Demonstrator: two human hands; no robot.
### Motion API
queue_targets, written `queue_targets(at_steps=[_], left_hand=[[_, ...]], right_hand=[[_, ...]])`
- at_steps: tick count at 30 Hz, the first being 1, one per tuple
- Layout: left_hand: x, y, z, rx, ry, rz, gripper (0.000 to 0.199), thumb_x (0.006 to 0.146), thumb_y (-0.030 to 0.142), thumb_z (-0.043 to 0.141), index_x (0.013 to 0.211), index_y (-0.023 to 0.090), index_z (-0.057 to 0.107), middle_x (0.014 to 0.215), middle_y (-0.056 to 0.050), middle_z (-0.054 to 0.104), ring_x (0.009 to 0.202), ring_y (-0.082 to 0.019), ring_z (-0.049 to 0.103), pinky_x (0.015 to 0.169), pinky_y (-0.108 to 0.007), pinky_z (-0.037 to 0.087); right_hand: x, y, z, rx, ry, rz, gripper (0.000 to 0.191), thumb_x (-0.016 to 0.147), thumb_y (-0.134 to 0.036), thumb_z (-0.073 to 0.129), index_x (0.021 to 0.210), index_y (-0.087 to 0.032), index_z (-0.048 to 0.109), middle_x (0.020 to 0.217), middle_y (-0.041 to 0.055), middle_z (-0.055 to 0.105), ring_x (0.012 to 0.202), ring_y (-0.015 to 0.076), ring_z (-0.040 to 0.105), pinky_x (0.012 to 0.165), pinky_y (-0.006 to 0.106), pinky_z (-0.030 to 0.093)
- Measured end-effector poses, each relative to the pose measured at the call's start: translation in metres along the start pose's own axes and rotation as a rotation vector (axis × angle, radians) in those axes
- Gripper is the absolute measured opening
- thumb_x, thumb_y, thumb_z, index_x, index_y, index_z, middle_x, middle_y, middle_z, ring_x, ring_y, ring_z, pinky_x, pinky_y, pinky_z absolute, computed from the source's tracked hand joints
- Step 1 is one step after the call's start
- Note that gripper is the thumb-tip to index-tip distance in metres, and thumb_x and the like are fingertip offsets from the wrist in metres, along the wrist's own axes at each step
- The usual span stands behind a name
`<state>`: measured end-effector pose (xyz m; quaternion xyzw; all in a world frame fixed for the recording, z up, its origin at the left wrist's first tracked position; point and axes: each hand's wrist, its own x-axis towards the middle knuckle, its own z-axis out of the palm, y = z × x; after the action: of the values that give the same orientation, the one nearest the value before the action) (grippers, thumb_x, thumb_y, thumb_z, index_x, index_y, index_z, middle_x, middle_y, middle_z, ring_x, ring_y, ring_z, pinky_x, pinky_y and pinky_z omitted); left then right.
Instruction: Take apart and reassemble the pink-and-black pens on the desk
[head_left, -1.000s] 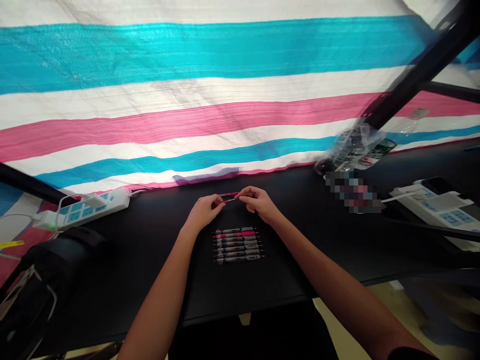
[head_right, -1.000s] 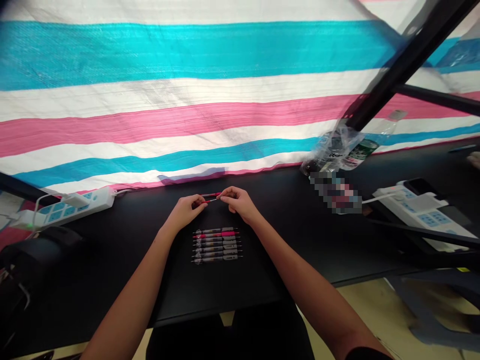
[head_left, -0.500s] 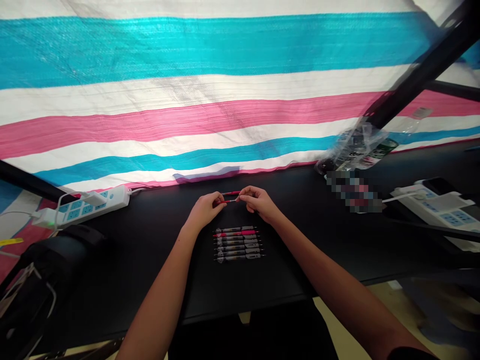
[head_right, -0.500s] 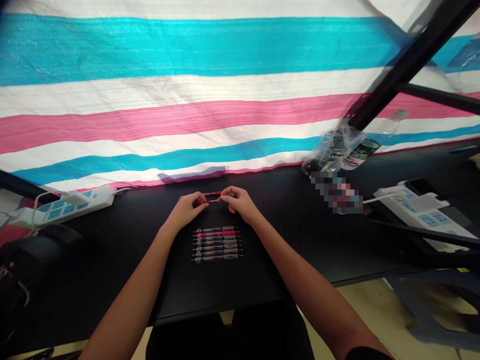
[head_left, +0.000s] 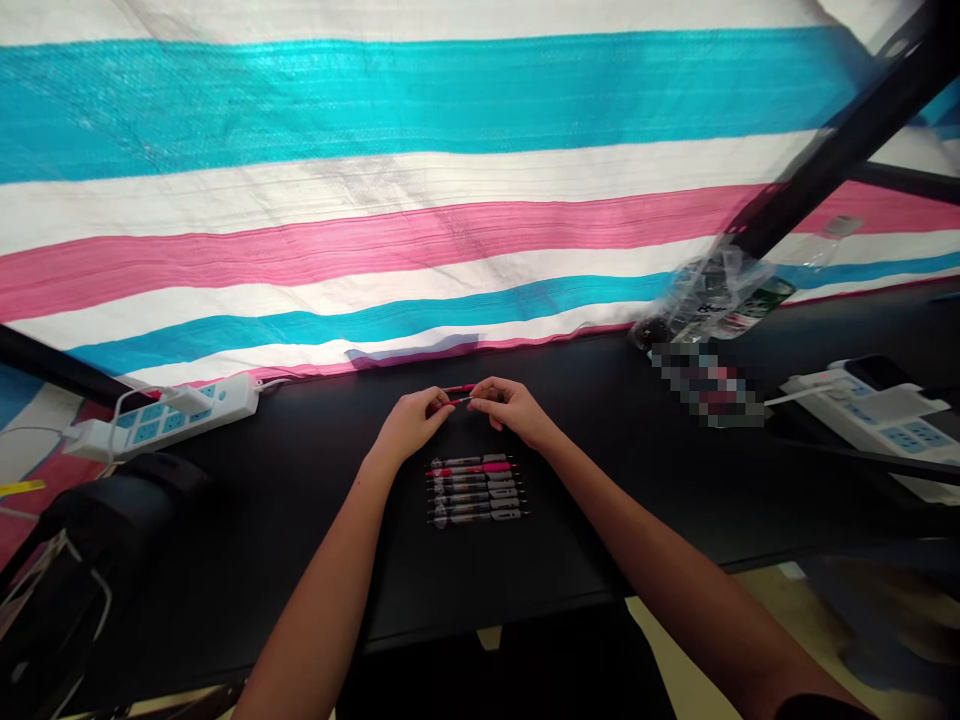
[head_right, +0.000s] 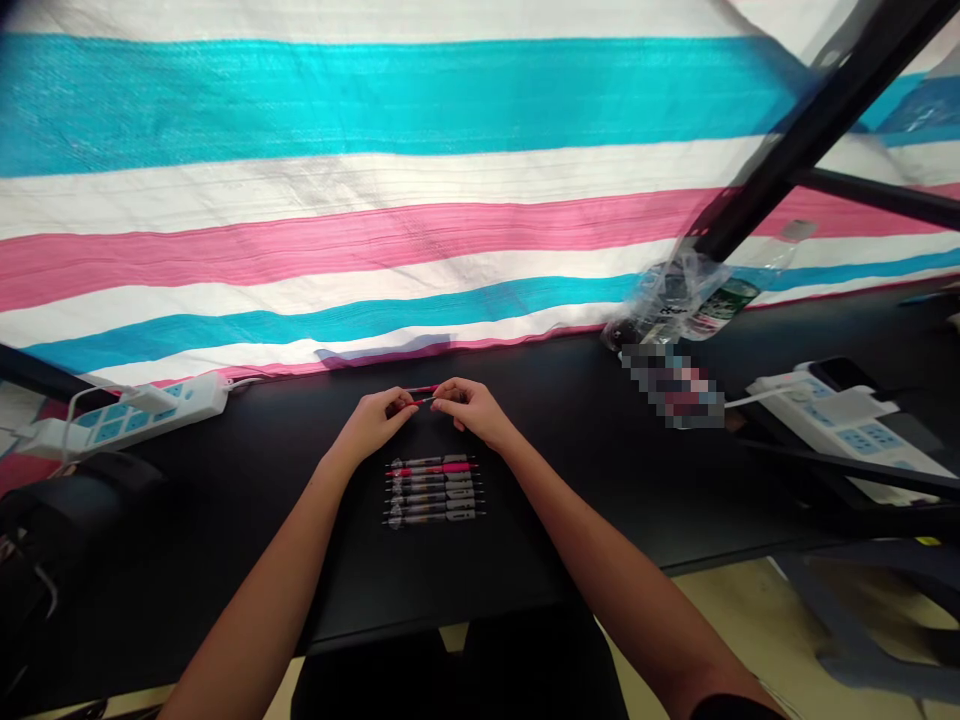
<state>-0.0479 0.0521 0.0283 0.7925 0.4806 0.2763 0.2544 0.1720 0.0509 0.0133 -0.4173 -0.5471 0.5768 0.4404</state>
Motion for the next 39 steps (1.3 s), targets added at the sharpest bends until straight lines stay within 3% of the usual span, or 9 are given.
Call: queue_targets(at_steps=[4,7,12,16,18,21,25,29,39], left_hand=[[0.0,-0.001,0.0,-0.006,0.017,-0.01,0.017,0.094,0.034,0.06,0.088,0.02,0.067,0.074,0.001,0.066,0.065,-0.015,0.057,0.064,-0.027,0.041],[0.0,-0.002,-0.001,-0.007,0.016,-0.015,0.018,0.095,0.035,0.059,0.089,0.02,0.067,0.073,0.001,0.066,0.065,-0.015,0.057,0.064,-0.027,0.04],[0.0,-0.002,-0.002,-0.01,0.033,-0.012,0.015,0.093,0.034,0.06,0.091,0.021,0.065,0.071,0.003,0.063,0.063,-0.014,0.055,0.062,-0.026,0.039],[0.0,-0.002,-0.002,-0.017,0.071,-0.005,0.011,0.091,0.032,0.062,0.09,0.021,0.062,0.07,0.004,0.059,0.064,-0.014,0.053,0.063,-0.026,0.039],[0.0,-0.001,-0.002,-0.024,0.078,0.005,0.01,0.09,0.03,0.063,0.089,0.021,0.06,0.073,0.004,0.059,0.065,-0.013,0.053,0.064,-0.026,0.039],[0.0,-0.002,-0.002,-0.03,0.076,0.017,0.01,0.09,0.029,0.063,0.089,0.021,0.058,0.076,0.003,0.06,0.067,-0.013,0.053,0.065,-0.026,0.039],[0.0,-0.004,-0.002,-0.039,0.082,0.001,0.01,0.091,0.03,0.063,0.089,0.021,0.058,0.076,0.003,0.06,0.066,-0.013,0.053,0.065,-0.026,0.04],[0.001,-0.007,-0.001,-0.067,0.091,-0.033,0.011,0.091,0.031,0.062,0.089,0.021,0.06,0.074,0.003,0.06,0.065,-0.013,0.054,0.064,-0.026,0.04],[0.0,-0.004,0.0,-0.069,0.065,-0.051,0.015,0.092,0.035,0.06,0.089,0.02,0.062,0.07,0.003,0.061,0.062,-0.014,0.054,0.062,-0.027,0.039]], right_hand=[[0.006,0.005,-0.003,0.212,0.143,-0.005,0.034,0.072,-0.028,0.074,0.104,-0.021,0.066,0.07,-0.0055,0.056,0.049,0.0071,0.043,0.05,0.025,0.037],[0.01,0.007,-0.005,0.368,0.238,0.016,0.031,0.068,-0.023,0.068,0.099,-0.02,0.065,0.074,-0.0026,0.061,0.057,0.0092,0.049,0.058,0.026,0.043],[0.009,0.005,-0.005,0.289,0.226,-0.004,0.032,0.074,-0.031,0.076,0.101,-0.019,0.064,0.1,0.0085,0.075,0.084,0.0184,0.069,0.074,0.031,0.051],[0.007,0.004,-0.007,0.179,0.342,-0.044,0.037,0.078,-0.048,0.079,0.095,-0.018,0.064,0.1,0.0123,0.077,0.078,0.0203,0.072,0.063,0.029,0.049],[0.007,0.003,-0.008,0.101,0.332,-0.096,0.038,0.077,-0.051,0.079,0.089,-0.018,0.065,0.088,0.0098,0.077,0.07,0.0187,0.07,0.057,0.028,0.047],[0.006,0.001,-0.007,0.047,0.306,-0.187,0.034,0.074,-0.05,0.082,0.084,-0.019,0.07,0.079,0.0058,0.076,0.07,0.0184,0.069,0.063,0.03,0.053],[0.004,-0.002,-0.002,0.095,0.269,-0.204,0.031,0.072,-0.045,0.085,0.089,-0.02,0.078,0.089,0.0065,0.079,0.082,0.0216,0.072,0.08,0.037,0.059],[0.002,-0.004,-0.003,0.136,0.269,-0.216,0.032,0.074,-0.04,0.084,0.1,-0.021,0.081,0.101,0.0078,0.08,0.094,0.0244,0.074,0.095,0.043,0.057],[-0.001,-0.006,-0.003,0.172,0.208,-0.213,0.031,0.076,-0.042,0.083,0.099,-0.021,0.081,0.103,0.0084,0.079,0.099,0.0264,0.073,0.099,0.045,0.057]])
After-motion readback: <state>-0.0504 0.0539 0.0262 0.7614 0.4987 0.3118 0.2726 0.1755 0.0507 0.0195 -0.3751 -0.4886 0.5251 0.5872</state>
